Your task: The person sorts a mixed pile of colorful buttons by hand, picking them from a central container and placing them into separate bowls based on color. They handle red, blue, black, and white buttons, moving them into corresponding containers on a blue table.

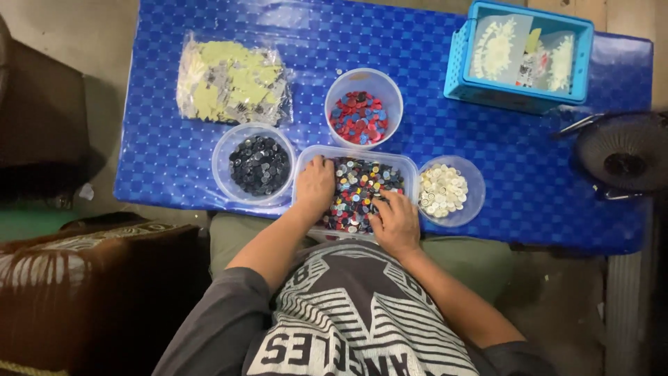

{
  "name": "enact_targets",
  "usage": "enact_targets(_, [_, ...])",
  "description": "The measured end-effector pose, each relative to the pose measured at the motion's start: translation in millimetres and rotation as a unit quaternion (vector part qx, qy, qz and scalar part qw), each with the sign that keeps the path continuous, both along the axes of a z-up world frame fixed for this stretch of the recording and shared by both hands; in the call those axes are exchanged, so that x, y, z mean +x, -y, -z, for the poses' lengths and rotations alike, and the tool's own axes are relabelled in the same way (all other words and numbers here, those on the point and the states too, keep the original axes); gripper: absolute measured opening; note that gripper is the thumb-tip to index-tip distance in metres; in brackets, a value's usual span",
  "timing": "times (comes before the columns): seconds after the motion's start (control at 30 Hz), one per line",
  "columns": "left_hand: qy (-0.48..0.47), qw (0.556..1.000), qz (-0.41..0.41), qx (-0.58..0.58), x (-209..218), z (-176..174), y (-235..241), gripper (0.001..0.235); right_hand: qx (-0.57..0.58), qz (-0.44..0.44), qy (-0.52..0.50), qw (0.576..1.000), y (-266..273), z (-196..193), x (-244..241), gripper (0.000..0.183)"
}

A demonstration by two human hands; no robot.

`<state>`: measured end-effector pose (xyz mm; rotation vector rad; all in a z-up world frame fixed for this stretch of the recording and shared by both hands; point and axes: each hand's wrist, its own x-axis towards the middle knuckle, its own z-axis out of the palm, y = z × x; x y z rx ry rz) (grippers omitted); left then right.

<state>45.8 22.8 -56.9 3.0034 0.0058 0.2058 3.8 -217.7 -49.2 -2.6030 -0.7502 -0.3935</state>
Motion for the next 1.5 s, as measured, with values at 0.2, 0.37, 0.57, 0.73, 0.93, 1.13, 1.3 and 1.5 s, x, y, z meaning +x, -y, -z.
enact_targets(0.2, [-0.169,0.982,0.013,-0.087,9.3,5.4,-7.9,0.015,0.002,0.001,0.011,1.000,0.2,6.3,2.0,0.034])
enact_targets(0.37, [-0.313,0.913,-0.035,-0.258,0.4,-42.0,-5.8,0.021,0.006,0.007,0.008,1.000,0.5,6.1,0.1,0.031])
enact_targets(0.57, [-0.341,0.794,-0.051,-0.501,-1.8,-122.7,1.5,0.033,0.029,0.000,0.005,1.000,-0.7,-0.8,0.6,0.030])
enact_targets(0.73, [-0.323,0.761,-0.028,-0.562,0.8,-152.7,-11.3,0.040,0.035,-0.003,0.007,0.999,0.0,1.0,0.5,0.031])
enact_targets(0.93, [-0.234,0.927,-0.081,-0.283,-2.3,-94.7,-31.9,0.031,0.021,-0.002,0.012,1.000,-0.3,-2.1,0.2,0.031])
enact_targets(1.13, [-0.195,0.937,-0.076,-0.279,-28.5,-43.7,-14.9,0.024,0.031,0.004,-0.007,0.999,0.0,0.9,1.3,0.028])
enact_targets(1.3, [-0.043,0.986,-0.011,-0.158,-56.1,-18.4,-6.5,0.018,0.060,-0.015,-0.071,0.996,-4.0,11.0,9.5,0.028])
enact_targets(1.5, [0.016,0.975,0.143,-0.169,-79.0,-32.8,-4.8,0.047,-0.019,-0.038,-0.014,0.999,-29.2,11.8,20.5,0.020])
